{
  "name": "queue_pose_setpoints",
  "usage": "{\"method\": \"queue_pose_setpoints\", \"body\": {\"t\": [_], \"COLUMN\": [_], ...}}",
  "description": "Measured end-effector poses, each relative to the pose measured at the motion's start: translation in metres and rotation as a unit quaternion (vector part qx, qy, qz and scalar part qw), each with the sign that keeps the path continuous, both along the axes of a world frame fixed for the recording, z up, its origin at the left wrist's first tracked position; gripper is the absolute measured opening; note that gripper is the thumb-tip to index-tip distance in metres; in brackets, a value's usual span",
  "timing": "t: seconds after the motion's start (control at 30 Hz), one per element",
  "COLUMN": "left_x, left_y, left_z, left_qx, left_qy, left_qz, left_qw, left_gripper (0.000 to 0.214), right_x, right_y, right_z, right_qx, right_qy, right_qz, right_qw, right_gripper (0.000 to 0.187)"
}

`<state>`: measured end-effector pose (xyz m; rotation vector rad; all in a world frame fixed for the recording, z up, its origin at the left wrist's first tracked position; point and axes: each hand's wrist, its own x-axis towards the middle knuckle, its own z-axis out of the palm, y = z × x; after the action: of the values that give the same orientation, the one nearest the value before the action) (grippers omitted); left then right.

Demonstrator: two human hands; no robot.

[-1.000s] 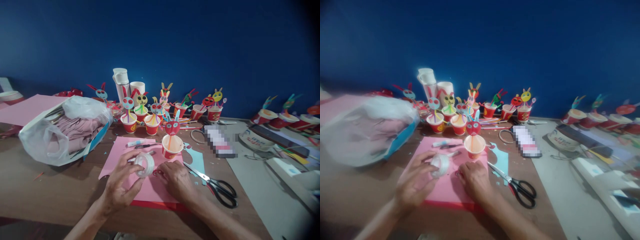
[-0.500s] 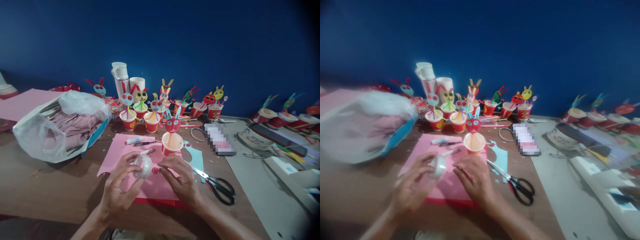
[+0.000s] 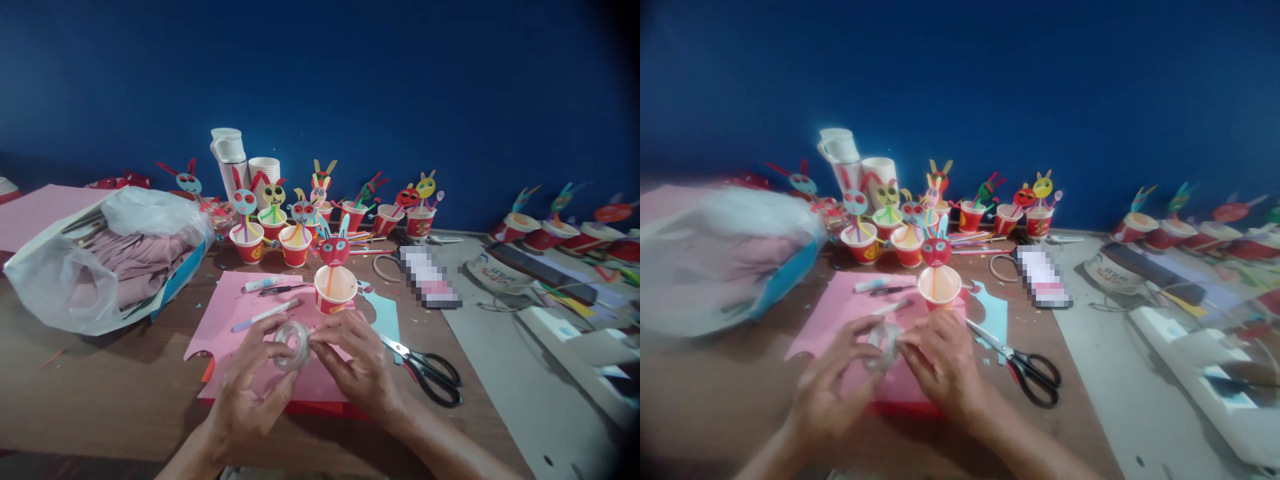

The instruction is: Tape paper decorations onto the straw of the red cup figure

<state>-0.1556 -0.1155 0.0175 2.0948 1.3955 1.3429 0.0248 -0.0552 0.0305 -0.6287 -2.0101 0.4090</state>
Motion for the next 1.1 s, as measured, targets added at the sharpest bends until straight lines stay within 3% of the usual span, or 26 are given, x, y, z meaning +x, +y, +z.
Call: {"method": "queue_pose_setpoints", "body": {"t": [0.33,0.47,0.6,0.7,0.9,1.03,1.1], "left_x": [0.002,-0.001,-0.008,-0.012,-0.007,-0.002,0.0], "left_y": [-0.002,-0.003,-0.009,-0.017,-0.029,-0.027,-0.022], "left_z": [-0.011,-0.008,-0.003,0.001,-0.005,-0.016,-0.017], "left_qx": [-0.05,-0.034,-0.026,-0.033,-0.099,-0.187,-0.23], "left_qy": [-0.04,-0.023,-0.008,0.005,-0.076,-0.212,-0.276], "left_qz": [-0.022,-0.04,-0.08,-0.112,-0.089,-0.09,-0.088], "left_qw": [0.998,0.998,0.996,0.993,0.988,0.955,0.929], "left_gripper": [0.023,0.024,0.026,0.027,0.026,0.039,0.039], "right_x": [-0.002,-0.002,-0.001,0.001,0.002,0.005,0.007], "right_y": [-0.003,-0.007,-0.006,-0.003,-0.002,-0.007,-0.011], "right_z": [-0.007,-0.004,-0.001,-0.001,0.003,0.015,0.022], "right_qx": [-0.069,-0.189,-0.349,-0.402,-0.367,-0.347,-0.276], "right_qy": [-0.022,-0.008,0.038,0.066,0.076,0.03,-0.028], "right_qz": [-0.004,0.02,0.056,0.074,0.119,0.129,0.121], "right_qw": [0.997,0.982,0.935,0.91,0.92,0.929,0.953], "right_gripper": [0.007,0.01,0.015,0.017,0.016,0.018,0.014]}}
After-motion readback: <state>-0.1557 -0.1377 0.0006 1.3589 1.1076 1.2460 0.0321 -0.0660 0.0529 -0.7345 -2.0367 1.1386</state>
